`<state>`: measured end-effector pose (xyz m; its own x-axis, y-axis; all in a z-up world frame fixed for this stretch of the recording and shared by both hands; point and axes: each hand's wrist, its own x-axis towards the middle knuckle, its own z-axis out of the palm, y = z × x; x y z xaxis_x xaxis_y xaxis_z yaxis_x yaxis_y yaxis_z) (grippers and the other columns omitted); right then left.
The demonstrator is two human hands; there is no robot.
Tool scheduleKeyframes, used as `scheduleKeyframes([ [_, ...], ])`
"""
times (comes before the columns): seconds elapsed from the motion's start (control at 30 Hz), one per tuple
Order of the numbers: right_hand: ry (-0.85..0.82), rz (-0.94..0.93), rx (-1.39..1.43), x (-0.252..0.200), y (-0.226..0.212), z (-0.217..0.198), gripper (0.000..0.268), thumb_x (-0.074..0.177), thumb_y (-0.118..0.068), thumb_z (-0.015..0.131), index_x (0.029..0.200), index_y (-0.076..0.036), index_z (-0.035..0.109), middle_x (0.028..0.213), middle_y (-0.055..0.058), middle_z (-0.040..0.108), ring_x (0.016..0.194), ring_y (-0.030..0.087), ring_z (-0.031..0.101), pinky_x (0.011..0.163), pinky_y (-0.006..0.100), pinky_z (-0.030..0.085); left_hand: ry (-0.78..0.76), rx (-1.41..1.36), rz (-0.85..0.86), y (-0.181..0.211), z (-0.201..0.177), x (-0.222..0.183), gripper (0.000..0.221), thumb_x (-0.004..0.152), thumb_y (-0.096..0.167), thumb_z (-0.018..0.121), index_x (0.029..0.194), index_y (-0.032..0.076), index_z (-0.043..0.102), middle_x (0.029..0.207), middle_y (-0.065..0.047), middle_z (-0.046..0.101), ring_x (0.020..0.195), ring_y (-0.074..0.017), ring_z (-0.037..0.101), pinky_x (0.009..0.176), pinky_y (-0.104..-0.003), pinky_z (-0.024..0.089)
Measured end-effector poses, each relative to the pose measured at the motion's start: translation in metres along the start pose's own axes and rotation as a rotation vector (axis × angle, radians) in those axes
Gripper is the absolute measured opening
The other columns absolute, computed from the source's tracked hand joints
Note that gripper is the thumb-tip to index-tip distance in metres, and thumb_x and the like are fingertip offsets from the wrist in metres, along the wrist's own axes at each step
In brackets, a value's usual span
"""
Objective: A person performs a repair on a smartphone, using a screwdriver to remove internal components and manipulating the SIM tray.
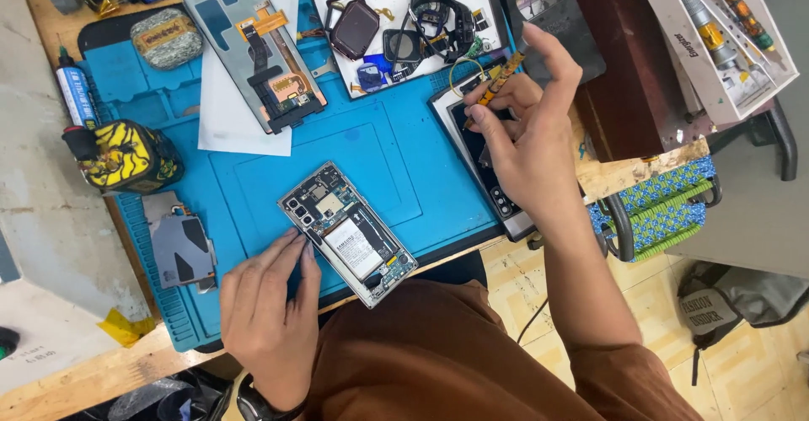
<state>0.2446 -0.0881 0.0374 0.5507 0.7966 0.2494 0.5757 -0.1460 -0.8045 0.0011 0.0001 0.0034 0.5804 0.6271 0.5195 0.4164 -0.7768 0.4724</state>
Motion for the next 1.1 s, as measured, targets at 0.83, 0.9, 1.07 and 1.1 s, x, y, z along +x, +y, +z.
scheduleKeyframes([
  [0.83,0.383,0.025,0.987,-0.073,-0.057,0.084,0.096,0.089,0.001,0.061,0.150,-0.036,-0.004,0.078,0.016,0.056,0.073,0.024,0.061,0.077,0.038,0.060,0.215,-0.999,-0.385,0.048,-0.018,0.024,0.013,0.077,0.001,0.072,0.087,0.001,0.063,0.087,-0.012,0.070,0.083,-0.0223,0.072,0.077,-0.028,0.061],
  [0.9,0.399,0.041,1.009,-0.072,-0.059,0.083,0.098,0.088,0.001,0.063,0.149,-0.037,-0.004,0.080,0.016,0.057,0.076,0.025,0.061,0.077,0.040,0.060,0.220,-0.959,-0.345,0.047,-0.017,0.023,0.011,0.079,0.001,0.070,0.088,0.003,0.064,0.089,-0.012,0.070,0.084,-0.0221,0.073,0.080,-0.028,0.061],
  [1.07,0.376,0.008,1.017,-0.070,-0.059,0.081,0.100,0.089,-0.001,0.063,0.150,-0.033,-0.009,0.077,0.015,0.058,0.078,0.025,0.062,0.075,0.040,0.061,0.194,-0.905,-0.258,0.044,-0.021,0.025,0.009,0.081,-0.002,0.067,0.089,0.000,0.064,0.088,-0.014,0.070,0.085,-0.0235,0.074,0.079,-0.028,0.062],
  [1.1,0.372,0.009,1.049,-0.069,-0.060,0.080,0.101,0.088,-0.001,0.063,0.150,-0.033,-0.009,0.079,0.015,0.057,0.079,0.024,0.062,0.075,0.040,0.061,0.185,-0.892,-0.234,0.044,-0.022,0.026,0.010,0.081,-0.004,0.067,0.090,-0.001,0.064,0.089,-0.014,0.070,0.086,-0.0238,0.073,0.080,-0.028,0.062],
])
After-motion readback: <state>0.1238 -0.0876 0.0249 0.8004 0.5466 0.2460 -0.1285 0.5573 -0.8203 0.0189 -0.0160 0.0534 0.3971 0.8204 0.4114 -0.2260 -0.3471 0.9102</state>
